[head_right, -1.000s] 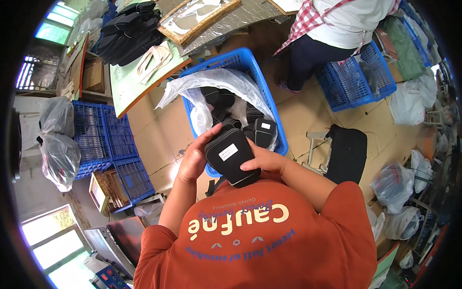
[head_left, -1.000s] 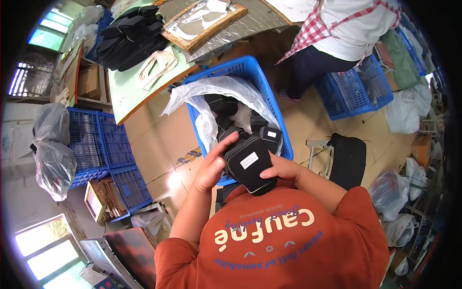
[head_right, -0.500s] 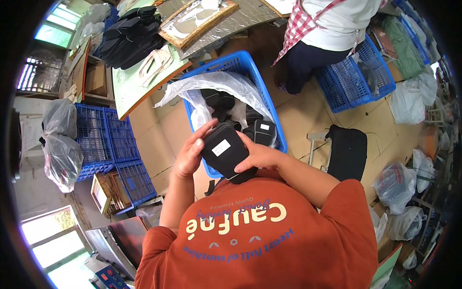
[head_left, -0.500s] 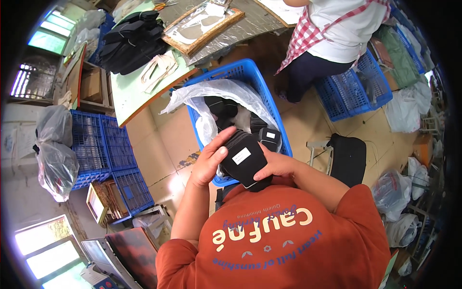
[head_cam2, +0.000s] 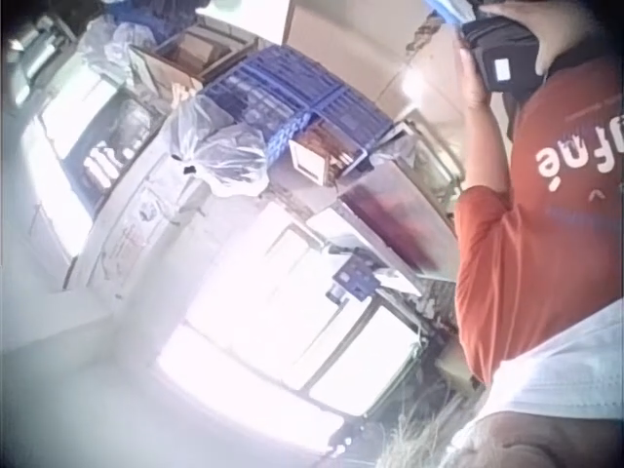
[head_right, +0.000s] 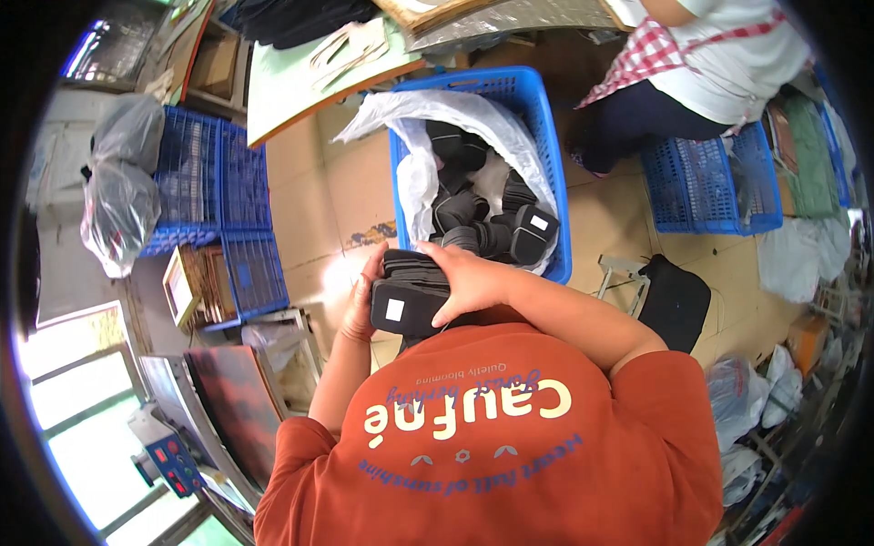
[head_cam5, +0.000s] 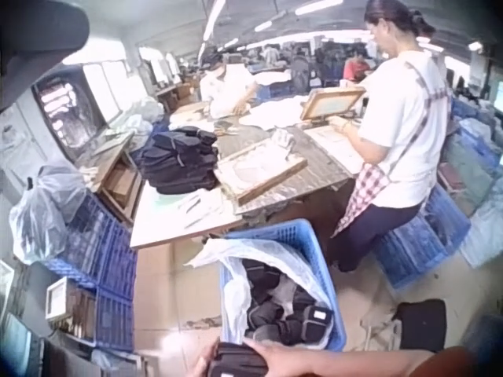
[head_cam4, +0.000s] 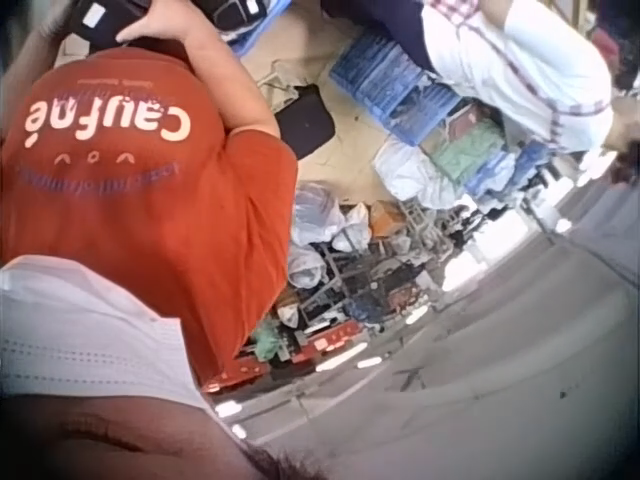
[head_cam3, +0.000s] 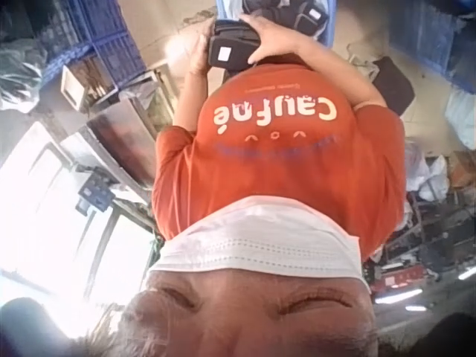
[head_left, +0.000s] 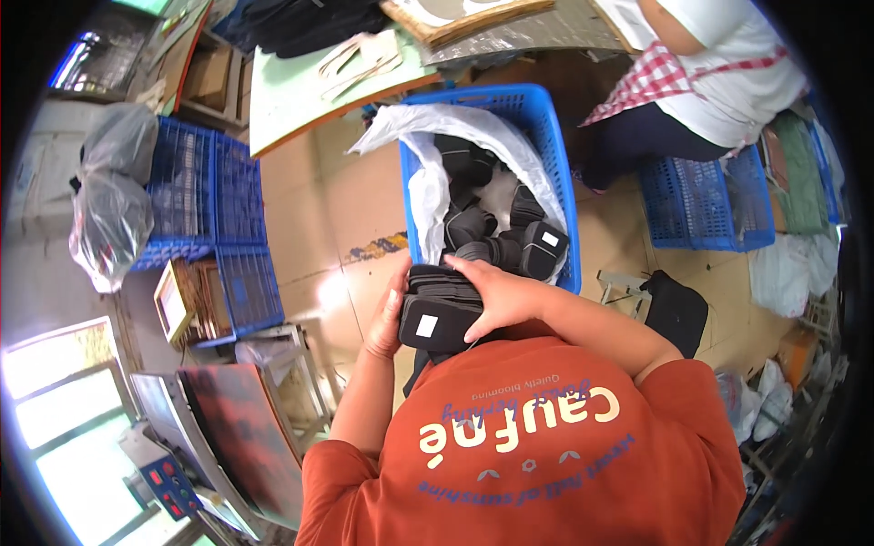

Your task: Inspecting and sorting molded shoe components from a basket in a manufacturing environment.

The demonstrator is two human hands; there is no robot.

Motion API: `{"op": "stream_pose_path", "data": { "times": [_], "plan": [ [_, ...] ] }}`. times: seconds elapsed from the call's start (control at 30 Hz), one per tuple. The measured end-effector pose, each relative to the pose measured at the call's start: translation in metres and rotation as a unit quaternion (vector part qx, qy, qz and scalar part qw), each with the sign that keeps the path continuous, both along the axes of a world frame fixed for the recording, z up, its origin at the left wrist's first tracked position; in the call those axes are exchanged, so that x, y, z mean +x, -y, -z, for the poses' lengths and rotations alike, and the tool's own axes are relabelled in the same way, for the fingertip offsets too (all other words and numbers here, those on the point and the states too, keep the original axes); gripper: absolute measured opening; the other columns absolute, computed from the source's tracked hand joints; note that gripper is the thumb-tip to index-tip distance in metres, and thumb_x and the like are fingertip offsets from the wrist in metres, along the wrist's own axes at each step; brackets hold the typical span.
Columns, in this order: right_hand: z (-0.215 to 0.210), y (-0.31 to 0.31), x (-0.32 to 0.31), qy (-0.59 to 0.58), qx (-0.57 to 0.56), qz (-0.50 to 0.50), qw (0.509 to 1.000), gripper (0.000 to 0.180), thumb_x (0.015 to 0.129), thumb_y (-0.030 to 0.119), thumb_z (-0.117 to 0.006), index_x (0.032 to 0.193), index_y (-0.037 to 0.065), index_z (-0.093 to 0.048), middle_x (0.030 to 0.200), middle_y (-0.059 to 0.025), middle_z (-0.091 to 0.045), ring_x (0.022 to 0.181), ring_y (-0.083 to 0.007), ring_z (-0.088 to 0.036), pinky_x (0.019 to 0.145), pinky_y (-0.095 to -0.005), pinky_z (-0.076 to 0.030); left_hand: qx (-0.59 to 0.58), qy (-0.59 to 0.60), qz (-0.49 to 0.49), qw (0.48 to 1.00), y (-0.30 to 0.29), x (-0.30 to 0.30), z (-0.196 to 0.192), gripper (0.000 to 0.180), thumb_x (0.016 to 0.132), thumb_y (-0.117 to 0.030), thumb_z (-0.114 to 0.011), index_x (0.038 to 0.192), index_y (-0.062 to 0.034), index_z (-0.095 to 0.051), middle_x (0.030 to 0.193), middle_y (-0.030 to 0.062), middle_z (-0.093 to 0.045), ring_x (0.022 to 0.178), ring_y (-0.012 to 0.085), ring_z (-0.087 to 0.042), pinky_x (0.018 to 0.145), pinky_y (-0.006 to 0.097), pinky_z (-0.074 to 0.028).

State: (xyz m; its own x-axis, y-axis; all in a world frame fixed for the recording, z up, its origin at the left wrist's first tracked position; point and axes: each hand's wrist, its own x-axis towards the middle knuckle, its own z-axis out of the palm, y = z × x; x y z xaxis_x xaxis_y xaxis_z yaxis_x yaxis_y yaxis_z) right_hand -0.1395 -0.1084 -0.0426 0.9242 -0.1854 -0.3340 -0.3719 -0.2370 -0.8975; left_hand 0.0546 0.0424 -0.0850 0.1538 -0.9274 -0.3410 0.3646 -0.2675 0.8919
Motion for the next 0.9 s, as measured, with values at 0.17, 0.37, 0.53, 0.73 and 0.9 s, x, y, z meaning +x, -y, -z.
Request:
{"op": "stream_pose_path", "data": {
  "times": [0.17,0.37,0.53,0.73,0.9],
  "plan": [
    [0.027,-0.007,-0.01,-0.034,0.181,0.059,0.981,0.116,0.06,0.029,-0.086,0.149,0.008,-0.015,0.142,-0.0244,-0.033,0.134,-0.0369,-0.032,0.11,-0.04,-0.029,0.057,-0.191,-0.088,0.976,-0.037,-0.025,0.012,0.097,0.083,-0.075,-0.041,0.148,-0.0066,-0.021,0.144,0.0161,-0.039,0.132,0.0286,-0.039,0.111,0.042,-0.031],
    [0.041,-0.032,0.025,0.066,0.071,-0.011,0.995,0.107,0.058,0.022,-0.086,0.145,0.007,-0.026,0.138,-0.0234,-0.036,0.131,-0.035,-0.036,0.11,-0.0402,-0.029,-0.008,-0.09,-0.172,0.981,-0.081,-0.022,0.031,0.08,0.092,-0.064,-0.033,0.149,-0.0089,-0.022,0.148,0.0119,-0.034,0.135,0.0247,-0.035,0.111,0.038,-0.028],
    [0.019,-0.05,0.067,0.035,0.108,-0.018,0.993,0.108,0.056,0.019,-0.086,0.145,0.007,-0.027,0.138,-0.0205,-0.035,0.13,-0.034,-0.037,0.11,-0.0405,-0.03,-0.064,0.017,-0.195,0.978,-0.122,-0.006,-0.007,0.097,0.084,-0.065,-0.054,0.15,-0.0036,-0.016,0.153,0.0138,-0.024,0.141,0.0243,-0.022,0.114,0.036,-0.018],
    [-0.012,-0.1,0.14,0.124,0.016,-0.091,0.988,0.106,0.055,0.018,-0.086,0.144,0.01,-0.029,0.132,-0.0182,-0.037,0.128,-0.0337,-0.036,0.109,-0.0409,-0.03,-0.036,0.11,-0.272,0.955,-0.17,0.039,-0.055,0.116,0.071,-0.061,-0.069,0.149,0.0013,-0.01,0.152,0.0192,-0.021,0.142,0.0257,-0.019,0.114,0.035,-0.015],
    [-0.034,-0.168,0.224,0.212,-0.025,-0.155,0.965,0.108,0.054,0.018,-0.086,0.144,0.01,-0.028,0.129,-0.0171,-0.037,0.123,-0.0344,-0.039,0.107,-0.0407,-0.032,-0.106,0.161,-0.363,0.912,-0.248,0.095,-0.062,0.12,0.071,-0.072,-0.062,0.149,0.0012,-0.008,0.154,0.0179,-0.018,0.143,0.0261,-0.016,0.115,0.036,-0.012]
  ]
}}
